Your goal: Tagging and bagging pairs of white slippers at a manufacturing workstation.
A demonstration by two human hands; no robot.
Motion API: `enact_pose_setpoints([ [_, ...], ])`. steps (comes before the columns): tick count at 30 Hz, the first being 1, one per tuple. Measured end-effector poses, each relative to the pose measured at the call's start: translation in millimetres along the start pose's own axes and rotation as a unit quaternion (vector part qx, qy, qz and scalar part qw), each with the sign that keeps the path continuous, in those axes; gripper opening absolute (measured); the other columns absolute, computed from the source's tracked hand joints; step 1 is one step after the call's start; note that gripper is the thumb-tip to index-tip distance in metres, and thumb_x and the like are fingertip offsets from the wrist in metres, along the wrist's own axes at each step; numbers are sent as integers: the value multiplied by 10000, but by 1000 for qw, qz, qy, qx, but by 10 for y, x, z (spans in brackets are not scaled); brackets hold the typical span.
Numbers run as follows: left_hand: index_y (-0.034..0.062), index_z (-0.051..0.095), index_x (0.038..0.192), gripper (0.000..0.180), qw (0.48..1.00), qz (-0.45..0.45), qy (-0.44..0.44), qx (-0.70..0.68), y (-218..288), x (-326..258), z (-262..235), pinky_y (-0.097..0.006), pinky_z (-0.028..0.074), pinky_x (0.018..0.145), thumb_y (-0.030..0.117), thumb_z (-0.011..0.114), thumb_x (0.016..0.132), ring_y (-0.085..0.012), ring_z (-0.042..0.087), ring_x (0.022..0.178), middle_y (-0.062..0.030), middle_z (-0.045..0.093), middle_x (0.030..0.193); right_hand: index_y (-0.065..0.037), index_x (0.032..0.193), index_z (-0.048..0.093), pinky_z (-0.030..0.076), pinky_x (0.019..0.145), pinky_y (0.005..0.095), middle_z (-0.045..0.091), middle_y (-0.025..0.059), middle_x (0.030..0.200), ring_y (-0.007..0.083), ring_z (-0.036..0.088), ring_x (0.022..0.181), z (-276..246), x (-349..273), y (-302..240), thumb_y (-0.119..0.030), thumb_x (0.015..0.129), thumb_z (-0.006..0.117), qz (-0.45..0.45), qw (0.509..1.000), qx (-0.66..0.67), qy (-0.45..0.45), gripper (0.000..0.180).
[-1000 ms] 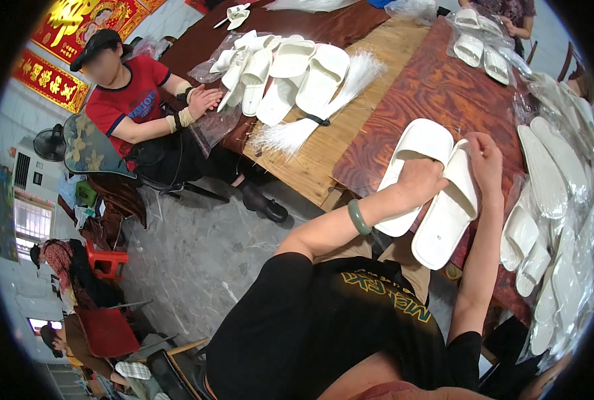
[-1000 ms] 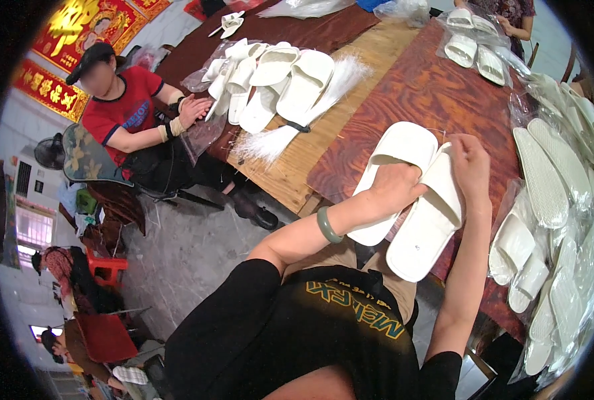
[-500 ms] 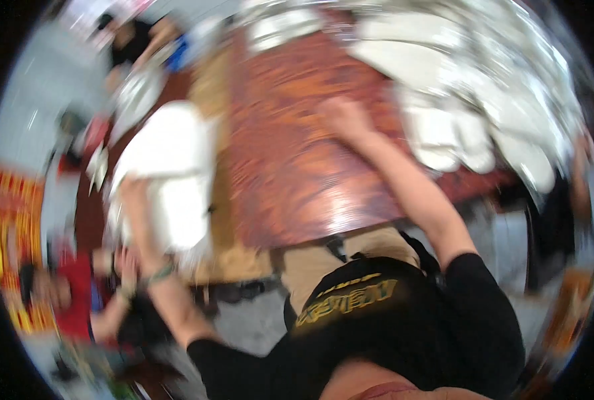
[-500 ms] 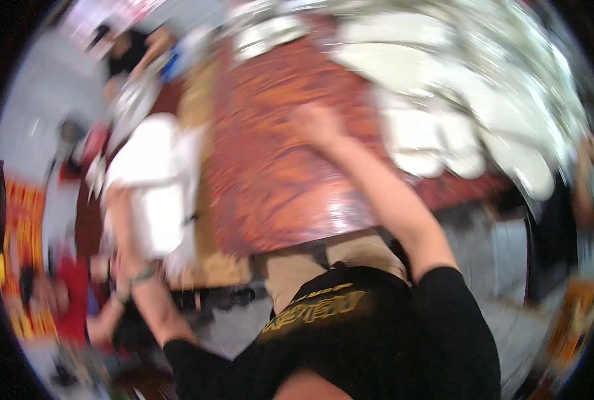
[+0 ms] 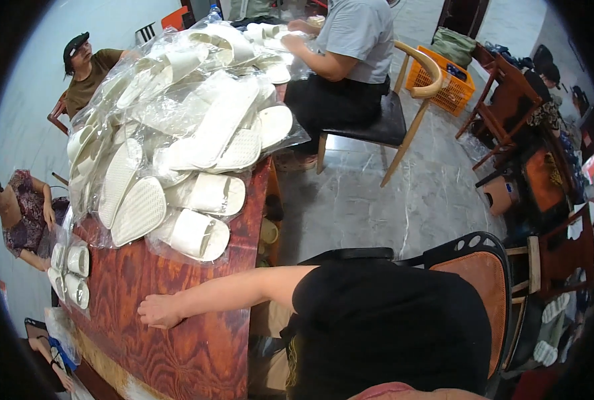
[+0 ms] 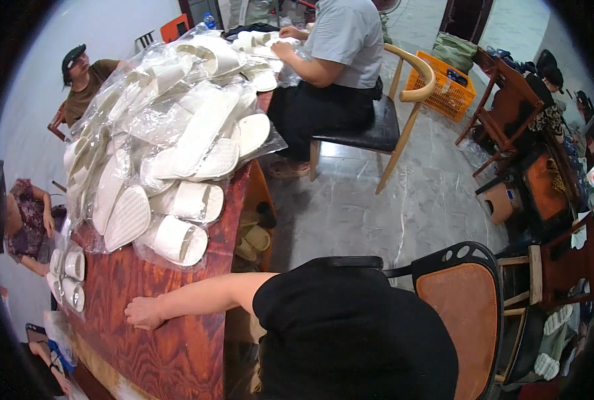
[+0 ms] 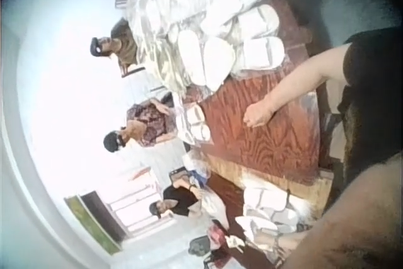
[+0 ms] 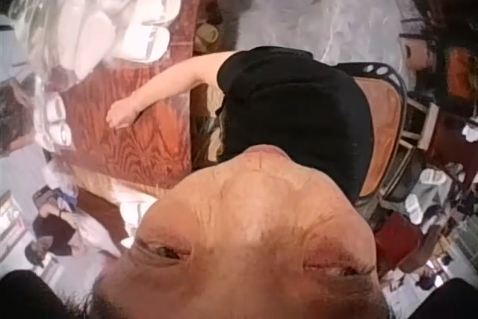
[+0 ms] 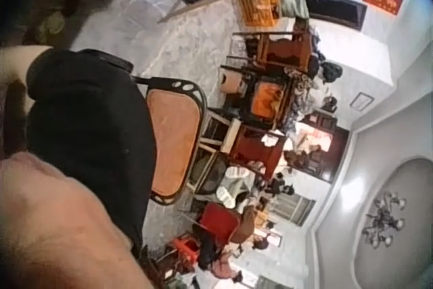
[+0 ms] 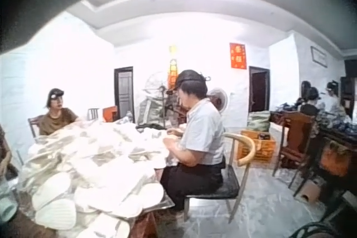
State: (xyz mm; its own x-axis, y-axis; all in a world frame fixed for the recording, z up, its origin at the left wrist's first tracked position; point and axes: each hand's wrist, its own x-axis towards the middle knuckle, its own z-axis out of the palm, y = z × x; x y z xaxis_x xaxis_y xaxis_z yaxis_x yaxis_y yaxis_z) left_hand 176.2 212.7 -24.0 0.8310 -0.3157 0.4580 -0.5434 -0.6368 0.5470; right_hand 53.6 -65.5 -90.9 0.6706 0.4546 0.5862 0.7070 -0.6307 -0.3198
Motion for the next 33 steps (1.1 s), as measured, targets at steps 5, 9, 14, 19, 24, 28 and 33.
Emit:
enact_pose_setpoints([
  [5,-40,537,1197,341,999,-41,18,18,-28,-243,-295,-335,427,921,149,456,925,-249,561,1064,-150,599,1159,-47,812,575,425,735,390,546,113,867,276,537,859,57,52,-54,-226,794,559,-20,1000,4,11,180],
  [9,-46,529,1203,350,986,-118,68,100,101,-1061,-1331,-334,423,930,166,446,938,-248,561,1068,-147,600,1161,-29,738,590,491,664,402,572,129,791,300,579,782,69,92,-24,-186,699,584,-31,999,6,-11,162],
  [14,-69,506,1216,368,913,-255,149,282,1560,-2420,-1979,-332,390,967,180,419,959,-258,544,1096,-163,585,1179,-40,798,550,468,630,397,533,106,793,282,558,752,24,22,-44,-166,703,582,-60,998,-5,37,161],
  [19,-39,576,1113,316,983,-173,10,68,2399,-1486,-149,-328,423,869,189,417,963,-231,576,1012,-143,631,1066,-37,857,577,488,646,393,574,122,880,282,577,820,-199,-125,67,-135,713,589,-22,998,-54,1,175],
  [24,-45,591,1071,335,992,-46,-103,-56,1966,-945,585,-345,463,782,217,412,963,-253,606,856,-185,645,988,-121,950,649,482,769,443,594,106,1025,293,563,994,-582,25,-99,-229,758,593,-47,976,-86,-195,228],
  [28,45,602,1108,298,957,-76,-241,-142,1075,-725,973,-392,366,880,256,473,941,-183,476,1009,-107,633,1020,8,928,609,471,746,435,567,182,984,322,561,902,-1484,-523,405,-271,734,602,-58,961,-270,-22,340],
  [33,160,598,1172,341,943,-136,-275,-129,1363,-622,1534,-467,245,990,361,530,904,-141,303,1211,-73,597,1132,76,989,550,474,700,414,568,214,911,304,561,804,-2182,-1022,1019,-266,764,582,319,920,-207,91,411],
])
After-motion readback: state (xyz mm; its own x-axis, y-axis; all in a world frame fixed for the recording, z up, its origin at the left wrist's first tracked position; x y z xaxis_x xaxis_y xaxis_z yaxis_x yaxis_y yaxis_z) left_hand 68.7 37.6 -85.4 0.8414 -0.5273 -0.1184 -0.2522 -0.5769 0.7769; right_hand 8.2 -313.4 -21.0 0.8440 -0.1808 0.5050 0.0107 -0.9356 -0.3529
